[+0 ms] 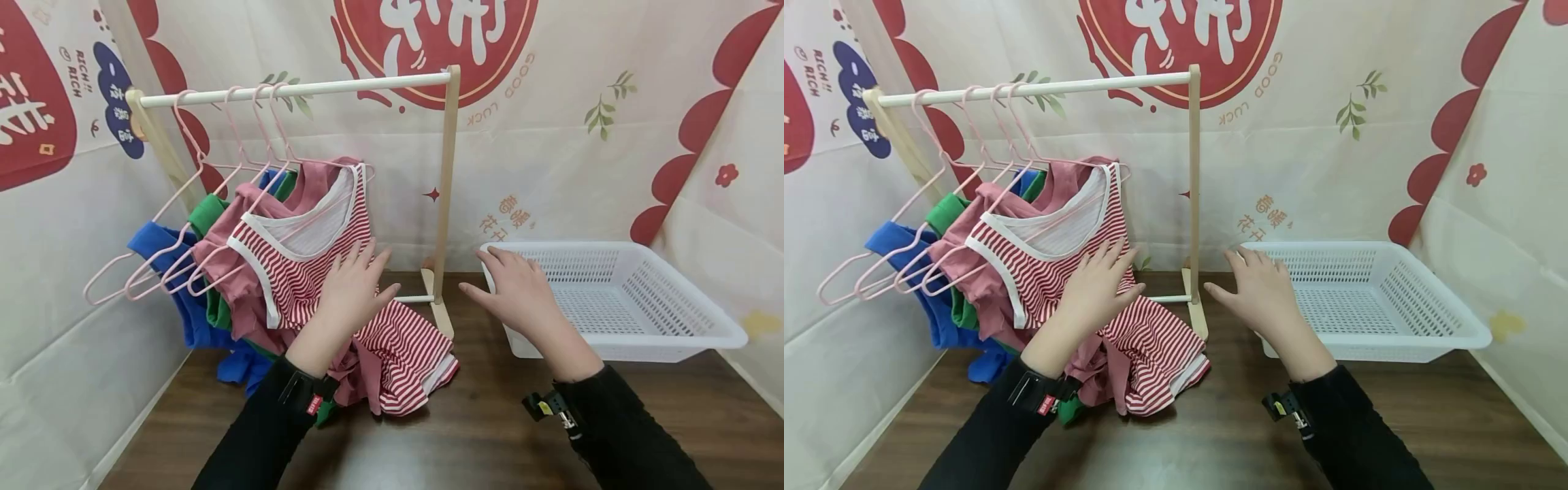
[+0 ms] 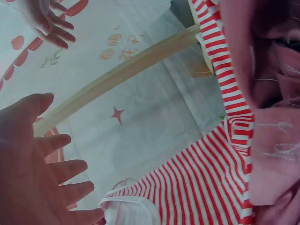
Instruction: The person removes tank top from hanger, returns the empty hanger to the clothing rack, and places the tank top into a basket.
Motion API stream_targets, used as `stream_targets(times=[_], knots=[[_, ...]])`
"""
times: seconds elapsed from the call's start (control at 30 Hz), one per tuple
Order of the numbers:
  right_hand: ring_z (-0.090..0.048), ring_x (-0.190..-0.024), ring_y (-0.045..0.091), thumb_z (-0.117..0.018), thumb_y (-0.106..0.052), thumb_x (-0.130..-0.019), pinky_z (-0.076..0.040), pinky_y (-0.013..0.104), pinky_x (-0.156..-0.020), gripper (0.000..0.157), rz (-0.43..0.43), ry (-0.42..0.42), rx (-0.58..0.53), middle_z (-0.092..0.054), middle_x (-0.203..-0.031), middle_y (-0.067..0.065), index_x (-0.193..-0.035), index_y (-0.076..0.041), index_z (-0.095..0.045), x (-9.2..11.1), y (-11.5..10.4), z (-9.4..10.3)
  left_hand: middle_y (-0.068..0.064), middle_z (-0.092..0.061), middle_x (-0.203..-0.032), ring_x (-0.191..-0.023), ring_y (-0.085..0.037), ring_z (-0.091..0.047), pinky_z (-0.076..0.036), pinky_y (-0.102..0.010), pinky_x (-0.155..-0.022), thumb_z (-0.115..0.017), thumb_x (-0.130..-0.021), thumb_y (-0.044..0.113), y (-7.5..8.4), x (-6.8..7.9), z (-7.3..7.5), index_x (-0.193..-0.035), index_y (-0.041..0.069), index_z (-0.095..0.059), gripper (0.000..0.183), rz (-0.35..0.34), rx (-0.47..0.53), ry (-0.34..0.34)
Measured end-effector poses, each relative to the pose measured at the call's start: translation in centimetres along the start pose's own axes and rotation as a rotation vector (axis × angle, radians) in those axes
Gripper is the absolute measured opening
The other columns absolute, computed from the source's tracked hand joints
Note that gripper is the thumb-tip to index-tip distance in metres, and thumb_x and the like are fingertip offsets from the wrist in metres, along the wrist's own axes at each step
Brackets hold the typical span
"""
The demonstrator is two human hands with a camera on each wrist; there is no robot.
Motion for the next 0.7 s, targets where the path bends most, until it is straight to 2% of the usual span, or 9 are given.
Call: stream_targets(times=[0.13, 0.23, 0.3, 0.5, 0.7], knots=[[-0.044, -0.128, 0.040, -0.053, -0.053, -0.095, -0.033, 0.061, -0.099, 0.066, 0.014, 0.071, -0.022, -0.050, -0.138, 0.020, -0.140, -0.005, -0.049, 0.5, -0.5, 0.6, -0.012, -0.047, -0.145, -0.134, -0.030, -0.042, -0.033, -0.051, -0.106, -0.060, -0.094, 0.045, 0.5, 1.1, 2.3, -0.139, 0.016, -0.053, 0.054, -0.074, 0.007, 0.204], [-0.047, -0.125, 0.040, -0.054, -0.048, -0.095, -0.036, 0.060, -0.097, 0.060, 0.013, 0.104, -0.036, -0.054, -0.133, 0.020, -0.138, -0.005, -0.052, 0.7, -0.8, 1.1, -0.012, -0.060, -0.128, -0.118, -0.029, -0.055, -0.043, -0.046, -0.097, -0.064, -0.092, 0.037, 0.6, 2.1, 4.0, -0.128, 0.011, -0.062, 0.044, -0.138, 0.016, 0.376], [-0.048, -0.124, 0.040, -0.054, -0.046, -0.096, -0.036, 0.060, -0.097, 0.058, 0.008, 0.108, -0.047, -0.055, -0.132, 0.020, -0.136, -0.005, -0.053, 0.9, -0.9, 1.3, -0.012, -0.064, -0.119, -0.110, -0.029, -0.059, -0.047, -0.045, -0.091, -0.065, -0.091, 0.033, 0.4, 2.7, 4.9, -0.123, 0.009, -0.065, 0.040, -0.165, 0.023, 0.455], [-0.051, -0.122, 0.039, -0.055, -0.046, -0.096, -0.038, 0.059, -0.095, 0.055, 0.010, 0.111, -0.065, -0.058, -0.129, 0.020, -0.133, -0.005, -0.057, 1.2, -1.4, 1.9, -0.015, -0.067, -0.105, -0.094, -0.032, -0.065, -0.052, -0.048, -0.079, -0.066, -0.089, 0.023, -0.7, 4.5, 7.2, -0.113, 0.003, -0.069, 0.031, -0.213, 0.015, 0.627], [-0.052, -0.120, 0.039, -0.055, -0.044, -0.096, -0.040, 0.058, -0.095, 0.053, 0.016, 0.116, -0.046, -0.059, -0.129, 0.021, -0.132, -0.005, -0.057, 1.6, -1.5, 2.2, -0.016, -0.068, -0.101, -0.091, -0.035, -0.064, -0.052, -0.049, -0.078, -0.064, -0.091, 0.025, -2.3, 5.2, 9.2, -0.110, 0.001, -0.069, 0.031, -0.219, -0.028, 0.721]])
Point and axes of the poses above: each hand's wrist, its own x-axis away from the middle knuckle, its own z-axis out of the back of the hand, y = z × x, the point moved 7 cm from there along -x, towards the middle knuckle
